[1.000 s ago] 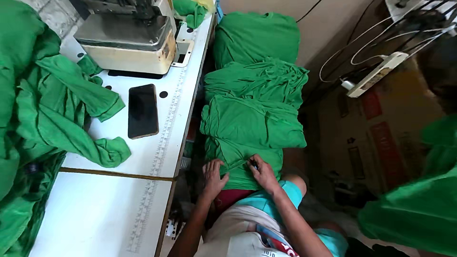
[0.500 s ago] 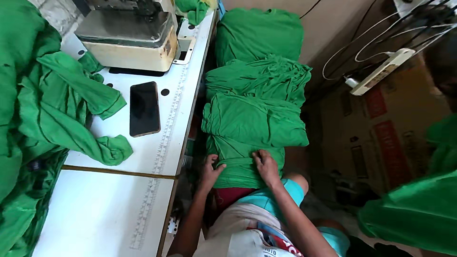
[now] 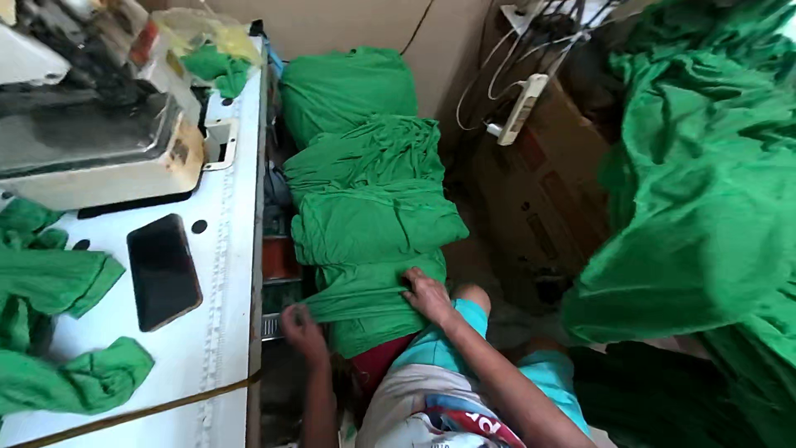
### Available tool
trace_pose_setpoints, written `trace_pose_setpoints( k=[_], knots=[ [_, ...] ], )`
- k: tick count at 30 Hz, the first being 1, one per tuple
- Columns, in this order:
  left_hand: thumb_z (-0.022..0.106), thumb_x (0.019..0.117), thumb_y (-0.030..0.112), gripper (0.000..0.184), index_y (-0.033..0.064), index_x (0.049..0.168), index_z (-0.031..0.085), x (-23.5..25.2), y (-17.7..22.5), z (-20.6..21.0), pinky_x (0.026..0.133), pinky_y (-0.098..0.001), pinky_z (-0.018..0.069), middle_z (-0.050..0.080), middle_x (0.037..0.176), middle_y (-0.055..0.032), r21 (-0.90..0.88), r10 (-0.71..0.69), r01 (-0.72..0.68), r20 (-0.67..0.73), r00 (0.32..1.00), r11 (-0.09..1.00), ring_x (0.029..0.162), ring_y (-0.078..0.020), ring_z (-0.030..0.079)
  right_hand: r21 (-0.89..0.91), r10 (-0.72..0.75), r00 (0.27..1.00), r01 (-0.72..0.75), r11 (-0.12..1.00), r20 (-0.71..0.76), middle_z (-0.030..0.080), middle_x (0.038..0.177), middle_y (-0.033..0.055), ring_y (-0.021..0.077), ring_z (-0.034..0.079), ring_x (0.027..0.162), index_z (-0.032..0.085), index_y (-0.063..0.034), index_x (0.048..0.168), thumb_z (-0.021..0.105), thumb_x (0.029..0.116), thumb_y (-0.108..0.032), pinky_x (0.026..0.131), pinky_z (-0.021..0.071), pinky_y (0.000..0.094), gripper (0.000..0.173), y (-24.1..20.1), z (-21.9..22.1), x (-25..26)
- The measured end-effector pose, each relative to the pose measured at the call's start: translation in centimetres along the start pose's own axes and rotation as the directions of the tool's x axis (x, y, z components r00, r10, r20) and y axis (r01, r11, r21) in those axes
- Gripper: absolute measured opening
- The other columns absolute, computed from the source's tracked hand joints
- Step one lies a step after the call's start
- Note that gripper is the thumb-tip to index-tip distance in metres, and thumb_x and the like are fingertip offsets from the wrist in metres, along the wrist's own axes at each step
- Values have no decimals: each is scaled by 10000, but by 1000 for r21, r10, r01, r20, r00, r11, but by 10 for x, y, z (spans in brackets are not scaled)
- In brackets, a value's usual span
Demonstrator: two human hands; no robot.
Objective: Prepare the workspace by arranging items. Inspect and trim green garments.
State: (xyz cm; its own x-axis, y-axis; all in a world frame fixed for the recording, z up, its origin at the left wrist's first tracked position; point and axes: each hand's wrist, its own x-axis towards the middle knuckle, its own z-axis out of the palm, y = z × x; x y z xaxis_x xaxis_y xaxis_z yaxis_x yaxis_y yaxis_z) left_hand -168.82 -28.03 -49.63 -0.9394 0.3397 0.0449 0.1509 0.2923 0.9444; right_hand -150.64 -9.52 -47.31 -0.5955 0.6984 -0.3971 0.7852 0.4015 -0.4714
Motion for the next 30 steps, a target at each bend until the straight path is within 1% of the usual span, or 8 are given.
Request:
trace_pose_setpoints(
  k=[4, 8, 12, 14, 18, 23, 26, 30],
  knots=[
    [524, 1033, 43, 409, -149, 1385, 441, -5, -7, 0, 1040, -435, 468, 550, 1322, -333, 93, -129, 134, -56, 990, 987, 1211, -357, 565, 34, 145, 989, -144, 989, -35, 619, 1366, 195, 396, 625, 1214, 632, -51, 1341, 602, 1012, -216, 1015, 480, 607, 369, 18, -12, -3],
    [674, 894, 84, 516, -64, 1368, 532, -29, 22, 36, 1075, -679, 347, 535, 1427, -273, 310, 183, -227, 165, 969, 923, 1344, -469, 474, 163, -23, 959, 71, 984, -281, 683, 1245, 228, 404, 669, 1147, 642, 7, 1294, 569, 1004, -84, 988, 508, 592, 313, 26, -7, -15],
    [769, 874, 270, 553, 37, 1354, 625, -40, 56, 88, 1113, -682, 307, 494, 1535, -167, 184, 403, -633, 632, 662, 752, 1441, -405, 417, 124, -262, 804, 380, 917, -533, 724, 1099, 227, 388, 723, 991, 710, 59, 1097, 642, 901, 31, 854, 578, 569, 210, 25, 0, -21],
    [691, 943, 178, 286, 32, 1185, 733, -35, 60, 105, 1129, -642, 325, 615, 1428, -123, 128, 466, -722, 685, 561, 680, 1386, -347, 514, 63, -310, 764, 415, 908, -565, 735, 1049, 206, 373, 737, 926, 720, 42, 1056, 670, 886, 16, 791, 595, 556, 180, 22, -2, -22],
    [563, 919, -17, 278, 44, 1086, 777, -15, 53, 101, 1132, -618, 330, 719, 1272, -75, 97, 581, -684, 450, 678, 723, 1290, -307, 607, 48, -18, 932, 38, 998, -363, 699, 1222, 195, 401, 703, 1059, 670, -25, 1253, 619, 983, -118, 893, 549, 603, 290, 30, -25, -21],
    [516, 1008, 27, 300, 14, 1231, 716, 6, 17, 61, 1127, -632, 336, 660, 1326, -204, 363, 161, -260, 282, 946, 895, 1319, -393, 557, 129, 315, 905, -289, 949, -285, 686, 1251, 213, 425, 661, 1152, 623, -78, 1345, 578, 1018, -180, 972, 495, 637, 346, 71, -37, -14],
    [514, 954, -6, 365, 65, 1270, 685, 1, 20, 63, 1117, -686, 260, 532, 1495, -160, 525, 124, -255, 272, 954, 812, 1434, -410, 411, 188, 270, 904, -217, 958, -331, 692, 1224, 220, 421, 666, 1140, 639, -47, 1305, 594, 1003, -130, 970, 500, 629, 317, 76, -37, -18],
    [647, 898, 136, 393, 56, 1282, 671, -34, 61, 97, 1026, -647, 392, 585, 1445, -134, 365, 370, -583, 507, 779, 726, 1304, -377, 551, 245, 140, 904, -40, 969, -403, 696, 1228, 204, 377, 676, 1132, 659, -9, 1277, 597, 989, -79, 998, 513, 571, 303, 64, -37, -22]
  ],
)
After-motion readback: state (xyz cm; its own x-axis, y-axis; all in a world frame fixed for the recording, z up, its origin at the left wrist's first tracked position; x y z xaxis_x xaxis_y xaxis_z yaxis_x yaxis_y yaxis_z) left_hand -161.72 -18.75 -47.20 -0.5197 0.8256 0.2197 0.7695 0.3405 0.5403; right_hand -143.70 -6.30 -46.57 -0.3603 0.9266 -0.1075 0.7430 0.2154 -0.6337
